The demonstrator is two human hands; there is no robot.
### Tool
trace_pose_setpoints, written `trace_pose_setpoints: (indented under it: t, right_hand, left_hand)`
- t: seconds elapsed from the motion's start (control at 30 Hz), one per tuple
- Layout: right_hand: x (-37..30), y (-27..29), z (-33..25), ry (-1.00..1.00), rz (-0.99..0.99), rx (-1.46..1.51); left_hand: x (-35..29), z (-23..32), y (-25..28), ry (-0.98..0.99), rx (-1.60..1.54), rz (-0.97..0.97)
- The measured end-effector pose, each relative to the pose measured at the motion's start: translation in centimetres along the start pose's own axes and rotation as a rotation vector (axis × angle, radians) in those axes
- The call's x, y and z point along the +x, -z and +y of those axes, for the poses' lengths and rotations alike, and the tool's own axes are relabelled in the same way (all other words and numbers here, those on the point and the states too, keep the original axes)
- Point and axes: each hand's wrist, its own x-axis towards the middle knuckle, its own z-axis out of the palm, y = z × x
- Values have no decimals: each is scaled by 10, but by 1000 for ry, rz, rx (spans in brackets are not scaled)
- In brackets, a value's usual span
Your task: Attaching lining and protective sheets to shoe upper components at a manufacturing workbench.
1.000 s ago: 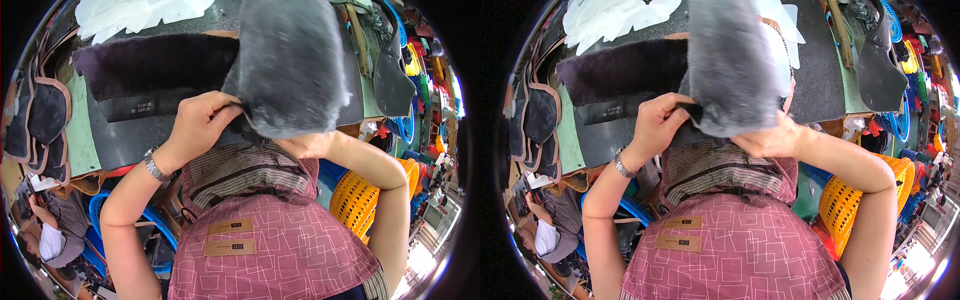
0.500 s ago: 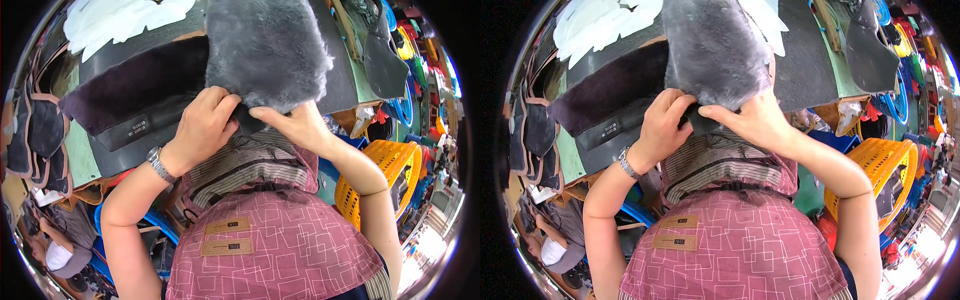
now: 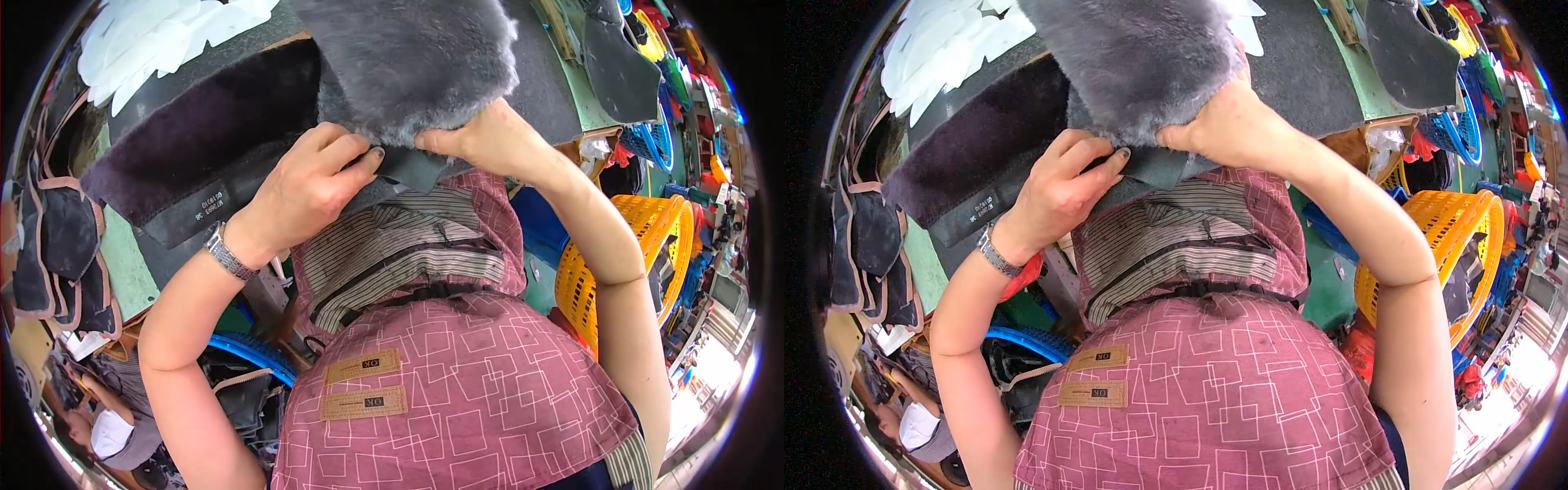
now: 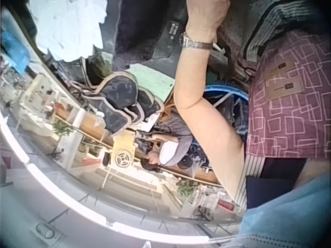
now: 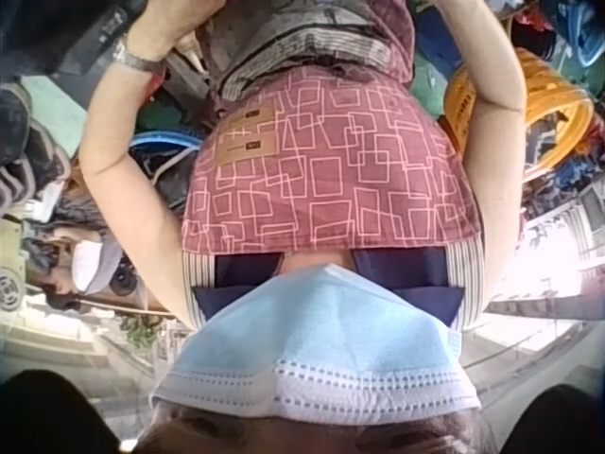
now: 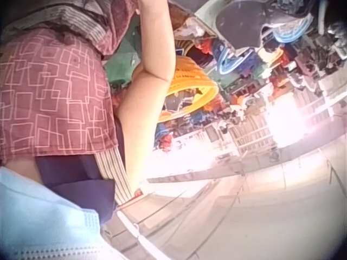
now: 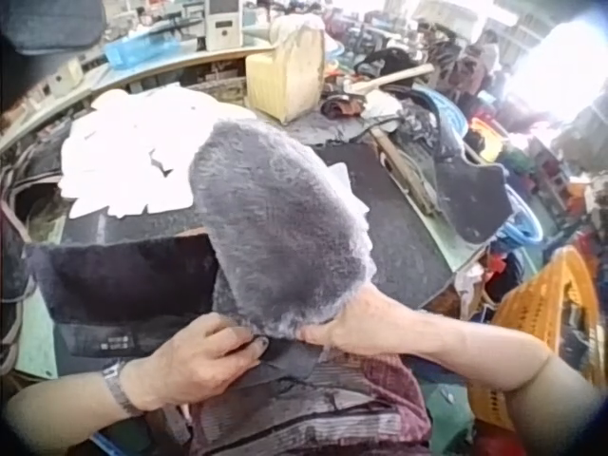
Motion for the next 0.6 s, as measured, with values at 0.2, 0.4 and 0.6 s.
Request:
trace_pose_setpoints:
  t: [0.2,0.4,0.6]
  right_hand:
    - [26,10,2,-140,-220,-173]
    - [21,6,9,-59,-213,-427]
    - [12,4,20,221,41,-243]
  left_hand:
    - [0,-2,2,-93,40,-33]
    - [-2,1,5,-105,83,-103]
    - [8,7,6,-79,34,-225]
